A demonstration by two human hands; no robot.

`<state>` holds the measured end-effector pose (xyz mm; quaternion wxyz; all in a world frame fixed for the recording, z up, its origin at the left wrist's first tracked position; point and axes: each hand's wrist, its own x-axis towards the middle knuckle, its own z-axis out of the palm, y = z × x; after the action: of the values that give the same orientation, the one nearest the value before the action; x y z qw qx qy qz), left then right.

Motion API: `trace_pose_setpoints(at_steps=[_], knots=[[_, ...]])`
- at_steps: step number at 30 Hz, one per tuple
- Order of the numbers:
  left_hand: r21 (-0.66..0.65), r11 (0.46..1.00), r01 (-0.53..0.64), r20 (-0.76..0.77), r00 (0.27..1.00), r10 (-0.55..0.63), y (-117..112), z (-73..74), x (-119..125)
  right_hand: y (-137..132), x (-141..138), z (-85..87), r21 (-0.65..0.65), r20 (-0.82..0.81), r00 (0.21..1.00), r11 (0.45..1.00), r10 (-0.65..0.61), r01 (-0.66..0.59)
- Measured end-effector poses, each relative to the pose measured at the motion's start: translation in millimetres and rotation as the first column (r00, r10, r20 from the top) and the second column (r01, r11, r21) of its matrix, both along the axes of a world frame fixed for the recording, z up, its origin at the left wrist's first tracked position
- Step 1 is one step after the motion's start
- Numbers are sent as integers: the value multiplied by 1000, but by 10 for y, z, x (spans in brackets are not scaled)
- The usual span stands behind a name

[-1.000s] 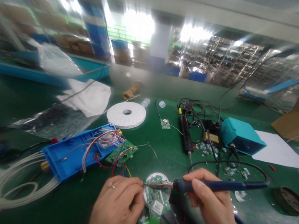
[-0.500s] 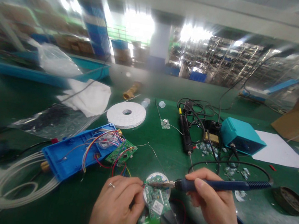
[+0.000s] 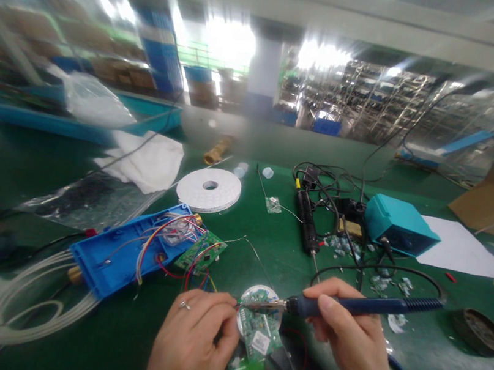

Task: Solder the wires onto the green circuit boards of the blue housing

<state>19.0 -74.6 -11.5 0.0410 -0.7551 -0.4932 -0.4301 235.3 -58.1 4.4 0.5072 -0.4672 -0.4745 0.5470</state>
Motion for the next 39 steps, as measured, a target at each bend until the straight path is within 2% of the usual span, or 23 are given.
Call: trace_pose_setpoints(at_steps=[21, 28, 39], knots=[[-6, 1000, -15, -18, 1000, 15, -1, 12, 8, 7, -6, -1, -9, 0, 1000, 1000, -1, 1], [-13, 1000, -12, -13, 1000, 12, -6, -6, 0, 9, 16, 20, 22, -47, 994, 994, -103, 104], [-18, 1000, 0, 9, 1000, 0, -2, -15, 4, 1, 12, 27, 19, -92, 990, 994, -109, 112]])
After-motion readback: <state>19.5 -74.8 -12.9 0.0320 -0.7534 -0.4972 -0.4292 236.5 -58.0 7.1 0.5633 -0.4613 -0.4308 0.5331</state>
